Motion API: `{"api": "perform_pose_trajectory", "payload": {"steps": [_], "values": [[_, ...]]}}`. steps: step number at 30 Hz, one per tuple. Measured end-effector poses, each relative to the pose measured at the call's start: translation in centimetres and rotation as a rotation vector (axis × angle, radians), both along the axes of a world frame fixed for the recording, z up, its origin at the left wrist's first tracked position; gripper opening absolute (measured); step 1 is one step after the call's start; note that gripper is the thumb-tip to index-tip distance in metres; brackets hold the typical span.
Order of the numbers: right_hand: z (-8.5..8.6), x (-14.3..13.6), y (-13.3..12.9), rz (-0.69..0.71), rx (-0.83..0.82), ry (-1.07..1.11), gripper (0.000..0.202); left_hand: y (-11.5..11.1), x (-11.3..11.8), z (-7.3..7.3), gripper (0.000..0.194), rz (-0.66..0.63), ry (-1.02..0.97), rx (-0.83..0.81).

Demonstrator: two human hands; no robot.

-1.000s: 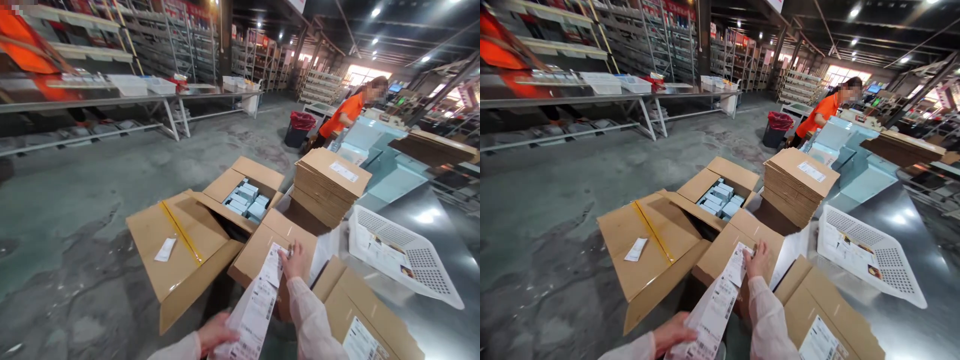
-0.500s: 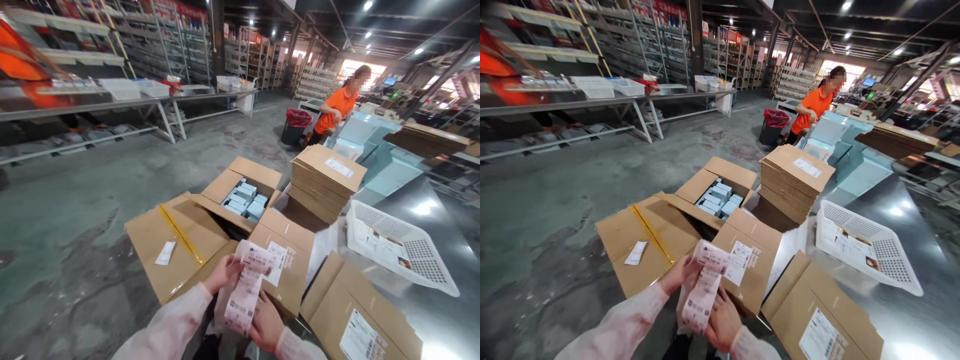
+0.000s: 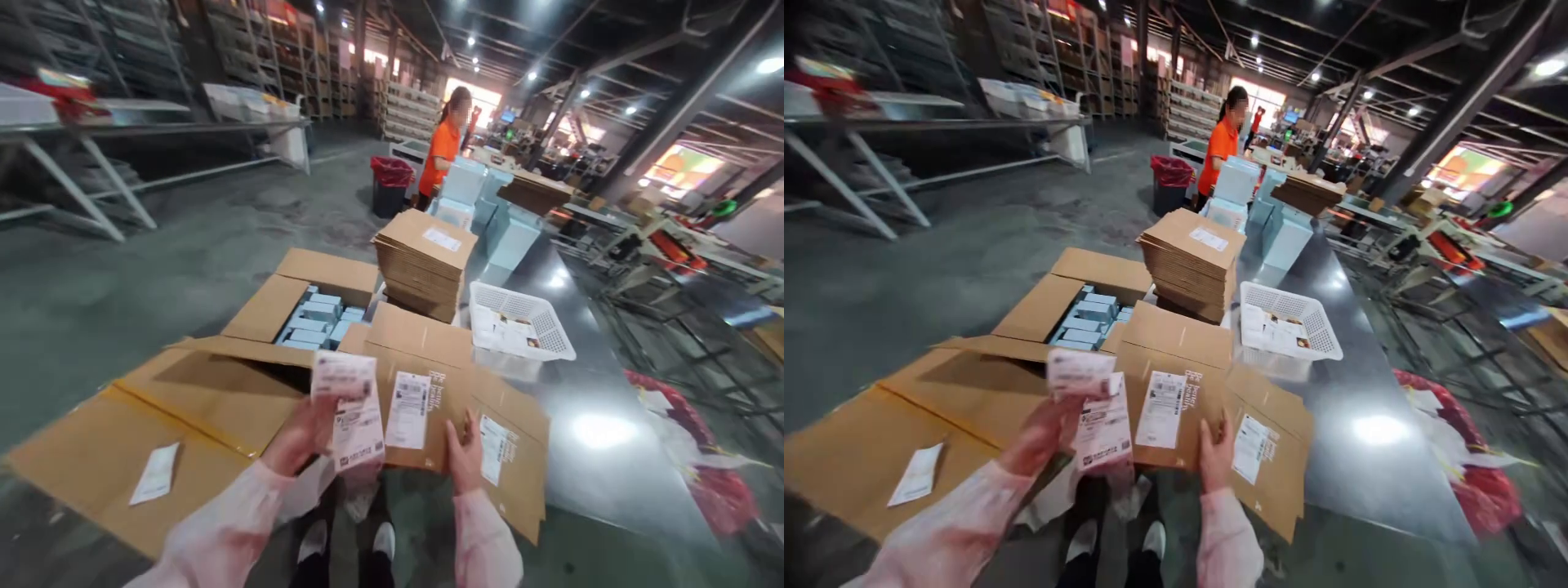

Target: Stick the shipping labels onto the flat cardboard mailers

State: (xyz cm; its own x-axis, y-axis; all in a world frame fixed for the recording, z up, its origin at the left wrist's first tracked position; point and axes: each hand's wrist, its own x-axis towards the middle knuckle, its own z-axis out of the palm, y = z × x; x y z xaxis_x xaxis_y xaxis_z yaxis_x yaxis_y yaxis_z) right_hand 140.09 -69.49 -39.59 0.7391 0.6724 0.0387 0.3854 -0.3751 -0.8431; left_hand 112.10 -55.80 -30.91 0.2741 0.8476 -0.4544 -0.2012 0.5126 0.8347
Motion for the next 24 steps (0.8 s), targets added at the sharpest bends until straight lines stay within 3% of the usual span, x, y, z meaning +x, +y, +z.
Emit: {"api": "perform_pose_trajectory", "payload": {"steps": [3, 5, 6, 8, 10, 11, 13, 14, 16, 18, 21, 24], "values": [[2.6, 5.5, -5.9, -0.207, -0.051, -0.020, 0.091, -2.7, -0.6, 1.6, 0.040, -0.047, -0.175, -0.162], [3.7, 6.4, -8.1, -0.266, -0.179, -0.077, 0.092, -4.4, -0.6, 1.4, 0.042, -0.075, -0.184, -0.226], [4.1, 5.5, -8.5, -0.220, -0.215, -0.078, 0.092, -5.2, -0.4, 1.0, 0.043, -0.094, -0.169, -0.254], [4.4, 1.3, -7.7, 0.066, -0.180, 0.035, 0.100, -6.8, -0.1, 0.0, 0.045, -0.144, -0.114, -0.270], [4.6, -4.6, -5.7, 0.487, -0.023, 0.289, 0.117, -8.1, 0.2, -0.9, 0.045, -0.278, -0.040, -0.197], [4.8, -7.6, -4.6, 0.557, 0.054, 0.404, 0.110, -8.6, 0.2, -1.2, 0.046, -0.377, 0.003, -0.125], [5.2, -12.6, -2.7, 0.482, 0.155, 0.588, 0.074, -8.9, -0.1, -1.2, 0.050, -0.500, 0.069, 0.047], [5.6, -14.4, -2.0, 0.414, 0.179, 0.647, 0.059, -8.8, -0.4, -1.0, 0.055, -0.479, 0.085, 0.118], [6.3, -16.5, -1.2, 0.368, 0.176, 0.721, 0.049, -8.0, -0.8, -0.1, 0.070, -0.311, 0.040, 0.211], [7.2, -16.9, -0.5, 0.435, 0.157, 0.750, 0.051, -7.0, -1.0, 0.8, 0.073, -0.193, -0.066, 0.221], [8.8, -15.6, 1.1, 0.479, 0.194, 0.713, 0.059, -5.9, -0.9, 1.6, 0.051, -0.200, -0.148, 0.196], [10.5, -13.7, 2.9, 0.489, 0.170, 0.584, 0.047, -5.8, -0.7, 1.5, 0.048, -0.165, -0.193, 0.187]]}}
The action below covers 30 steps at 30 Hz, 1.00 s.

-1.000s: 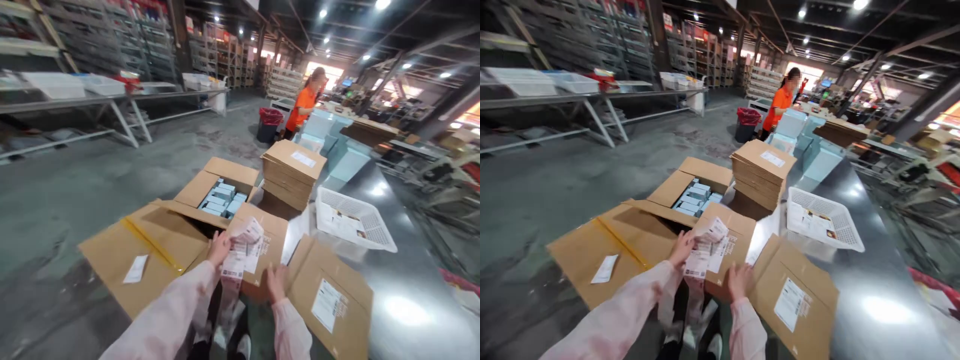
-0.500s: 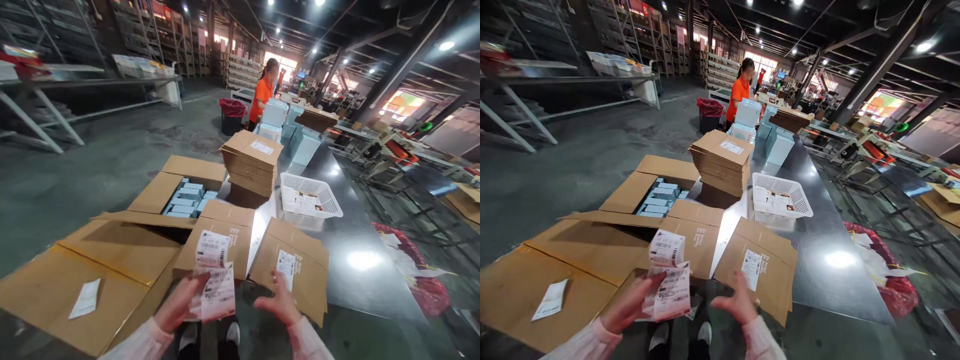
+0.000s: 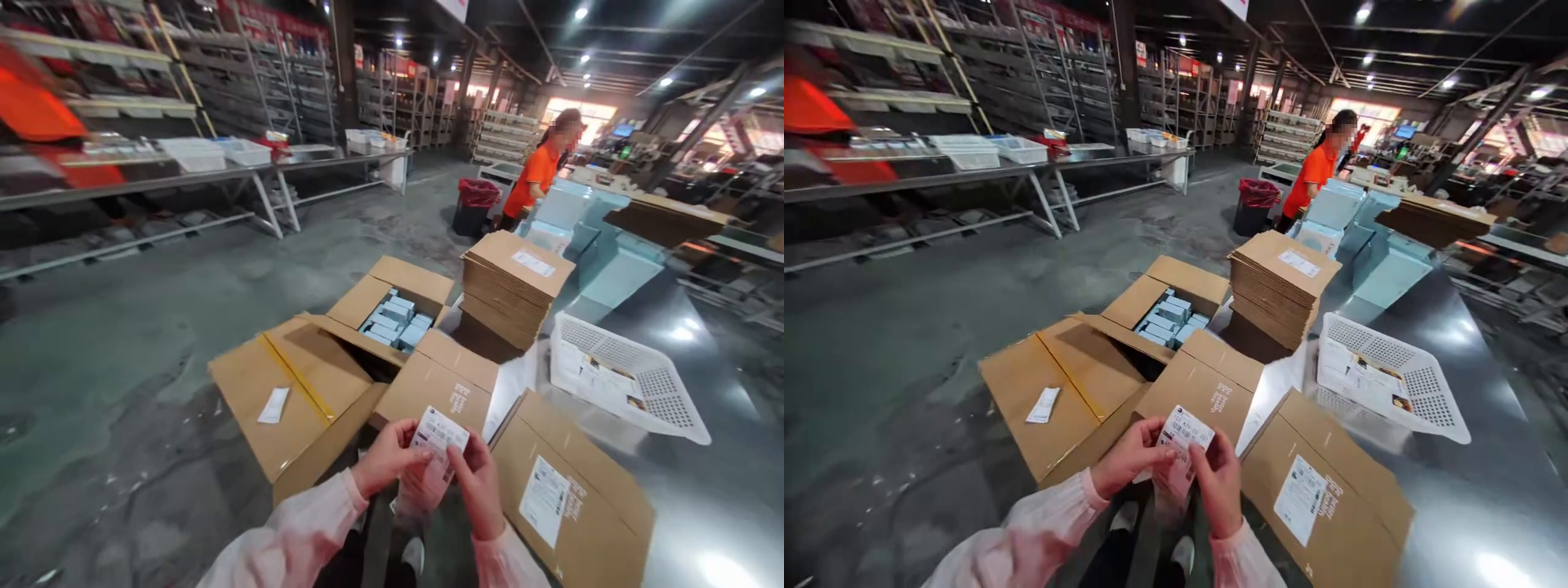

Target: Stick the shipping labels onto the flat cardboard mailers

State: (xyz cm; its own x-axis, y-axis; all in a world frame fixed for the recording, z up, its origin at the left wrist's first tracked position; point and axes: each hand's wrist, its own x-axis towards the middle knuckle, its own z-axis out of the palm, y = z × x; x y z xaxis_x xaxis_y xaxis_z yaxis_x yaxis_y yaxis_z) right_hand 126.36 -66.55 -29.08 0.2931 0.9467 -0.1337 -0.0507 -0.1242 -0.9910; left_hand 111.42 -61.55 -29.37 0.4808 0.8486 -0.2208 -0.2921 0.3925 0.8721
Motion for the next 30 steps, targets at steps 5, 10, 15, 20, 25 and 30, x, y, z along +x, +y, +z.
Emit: {"api": "perform_pose_trajectory", "payload": {"steps": [5, 10, 15, 20, 25, 30], "values": [[0.9, 1.2, 1.3, 0.144, -0.091, -0.120, 0.049, 0.0, 0.5, -1.6, 0.038, 0.150, 0.059, 0.005], [0.1, 1.2, 2.4, 0.193, -0.129, -0.296, 0.042, 0.2, 1.6, -4.2, 0.043, 0.240, 0.215, 0.008], [-0.7, 1.3, 4.3, 0.309, -0.194, -0.325, 0.053, 0.5, 1.7, -5.8, 0.038, 0.264, 0.209, 0.052], [-1.3, 0.5, 5.2, 0.334, -0.154, -0.626, 0.035, 1.4, 1.4, -7.1, 0.041, 0.256, 0.270, 0.052], [-3.5, 0.7, 6.5, 0.220, -0.045, -0.635, 0.032, 3.0, 1.7, -8.5, 0.043, 0.312, 0.232, -0.089], [-7.8, 3.9, 12.3, -0.011, 0.037, -0.809, 0.037, 2.2, 0.5, -11.5, 0.058, -0.077, 0.063, -0.301]]}}
